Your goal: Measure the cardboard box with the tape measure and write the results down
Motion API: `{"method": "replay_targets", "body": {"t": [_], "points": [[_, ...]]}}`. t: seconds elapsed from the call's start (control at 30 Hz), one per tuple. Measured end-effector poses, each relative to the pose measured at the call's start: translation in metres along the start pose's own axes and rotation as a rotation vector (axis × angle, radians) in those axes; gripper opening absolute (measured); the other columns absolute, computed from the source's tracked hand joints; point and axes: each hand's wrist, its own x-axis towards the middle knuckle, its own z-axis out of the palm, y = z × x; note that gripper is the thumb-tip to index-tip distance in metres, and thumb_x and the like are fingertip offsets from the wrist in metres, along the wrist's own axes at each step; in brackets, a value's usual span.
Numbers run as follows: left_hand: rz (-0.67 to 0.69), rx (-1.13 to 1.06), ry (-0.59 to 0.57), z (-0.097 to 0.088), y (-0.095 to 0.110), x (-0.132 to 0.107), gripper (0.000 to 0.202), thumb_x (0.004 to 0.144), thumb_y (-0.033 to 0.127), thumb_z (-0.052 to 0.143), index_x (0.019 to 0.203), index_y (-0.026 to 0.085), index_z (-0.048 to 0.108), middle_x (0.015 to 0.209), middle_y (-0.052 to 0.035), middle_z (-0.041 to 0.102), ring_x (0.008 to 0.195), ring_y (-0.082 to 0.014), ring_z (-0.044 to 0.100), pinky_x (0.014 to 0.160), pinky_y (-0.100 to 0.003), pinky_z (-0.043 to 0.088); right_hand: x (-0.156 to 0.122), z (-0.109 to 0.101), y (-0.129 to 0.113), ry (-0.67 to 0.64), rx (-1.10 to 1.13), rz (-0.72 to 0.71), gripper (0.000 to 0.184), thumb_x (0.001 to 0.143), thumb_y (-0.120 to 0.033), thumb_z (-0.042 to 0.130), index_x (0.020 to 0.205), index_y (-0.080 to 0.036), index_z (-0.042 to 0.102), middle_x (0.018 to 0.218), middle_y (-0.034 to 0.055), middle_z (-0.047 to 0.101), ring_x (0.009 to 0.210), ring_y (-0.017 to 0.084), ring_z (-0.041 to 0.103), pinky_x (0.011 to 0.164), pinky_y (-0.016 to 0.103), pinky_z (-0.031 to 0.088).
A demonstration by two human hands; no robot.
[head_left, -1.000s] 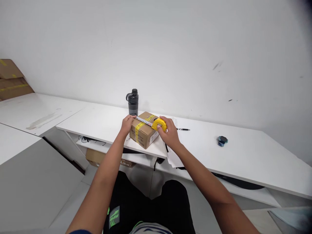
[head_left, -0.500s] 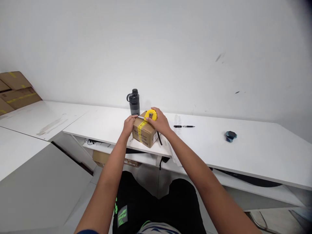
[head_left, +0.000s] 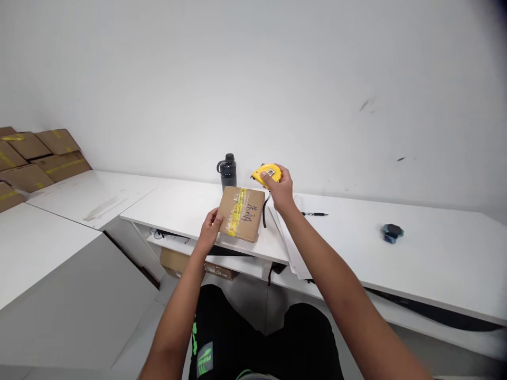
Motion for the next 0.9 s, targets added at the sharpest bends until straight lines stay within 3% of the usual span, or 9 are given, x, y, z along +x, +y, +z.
{"method": "replay_targets", "body": {"t": [0.13,0.2,0.27,0.33,0.43,0.53,0.6,0.7,0.9], "points": [[0.043,0.347,0.153,-0.011,-0.017,-0.007,0.043,0.086,0.049,0.058,0.116,0.019,0.063,0.129,-0.0158,0.063,0.133,-0.0322,0.046,0.118,-0.051,0.023,-0.003,0.005,0.009,-0.062,-0.056,-0.088,0.068,0.069,-0.046,0.075,0.126,-0.021,0.049,0.125,0.0106,0.06,0.108,0.022,0.062,0.094,0.04,0.054],[-0.078,0.461,0.287,-0.013,-0.017,-0.007,0.054,0.078,0.047,0.068,0.121,0.016,0.059,0.137,-0.0211,0.056,0.142,-0.0377,0.034,0.118,-0.056,0.018,-0.01,0.009,0.014,-0.165,-0.057,-0.002,0.066,0.07,-0.048,0.073,0.125,-0.02,0.05,0.121,0.0103,0.063,0.104,0.023,0.064,0.091,0.041,0.055],[-0.226,0.383,0.369,-0.012,-0.008,-0.009,0.063,0.075,0.048,0.071,0.126,0.015,0.054,0.143,-0.0235,0.049,0.145,-0.0397,0.03,0.116,-0.057,0.024,-0.021,0.015,0.013,-0.284,-0.128,0.081,0.064,0.072,-0.049,0.072,0.125,-0.02,0.051,0.117,0.0103,0.065,0.098,0.023,0.066,0.085,0.042,0.056],[-0.311,0.123,0.324,-0.005,0.008,-0.014,0.056,0.084,0.055,0.059,0.127,0.02,0.053,0.145,-0.0194,0.049,0.142,-0.0358,0.037,0.109,-0.053,0.037,-0.034,0.022,0.009,-0.344,-0.297,0.068,0.062,0.074,-0.05,0.07,0.127,-0.022,0.052,0.115,0.0101,0.066,0.093,0.025,0.066,0.081,0.045,0.056],[-0.286,-0.212,0.163,0.013,0.033,-0.024,0.054,0.09,0.062,0.044,0.131,0.027,0.049,0.145,-0.0114,0.052,0.136,-0.0281,0.048,0.1,-0.042,0.048,-0.05,0.032,0.003,-0.367,-0.52,-0.129,0.056,0.079,-0.047,0.066,0.13,-0.026,0.052,0.123,0.0092,0.064,0.102,0.028,0.064,0.089,0.05,0.052],[-0.247,-0.256,0.133,0.035,0.044,-0.028,0.074,0.082,0.052,0.065,0.144,0.026,0.033,0.148,-0.0129,0.048,0.132,-0.0268,0.051,0.1,-0.036,0.048,-0.054,0.034,0.0,-0.404,-0.561,-0.266,0.052,0.082,-0.039,0.063,0.131,-0.026,0.053,0.133,0.009,0.06,0.114,0.029,0.059,0.097,0.049,0.048],[-0.249,-0.254,0.152,0.044,0.045,-0.024,0.081,0.079,0.042,0.068,0.147,0.024,0.028,0.147,-0.014,0.048,0.128,-0.027,0.054,0.099,-0.036,0.049,-0.049,0.031,-0.001,-0.438,-0.521,-0.23,0.054,0.082,-0.038,0.063,0.133,-0.025,0.053,0.132,0.0089,0.061,0.114,0.027,0.059,0.098,0.047,0.048],[-0.234,-0.26,0.117,0.045,0.044,-0.012,0.068,0.08,0.035,0.063,0.142,0.023,0.038,0.136,-0.0116,0.058,0.117,-0.0256,0.06,0.094,-0.036,0.051,-0.039,0.028,-0.004,-0.569,-0.415,-0.153,0.058,0.082,-0.04,0.065,0.137,-0.026,0.052,0.129,0.0065,0.062,0.109,0.024,0.062,0.096,0.043,0.051],[-0.213,-0.312,-0.115,0.033,0.047,0.003,0.041,0.076,0.032,0.057,0.115,0.02,0.059,0.097,-0.0037,0.07,0.089,-0.0214,0.065,0.076,-0.032,0.051,-0.032,0.043,0.0,-0.734,-0.581,-0.349,0.052,0.087,-0.034,0.06,0.138,-0.026,0.051,0.123,0.008,0.059,0.11,0.024,0.059,0.098,0.044,0.047]]}}
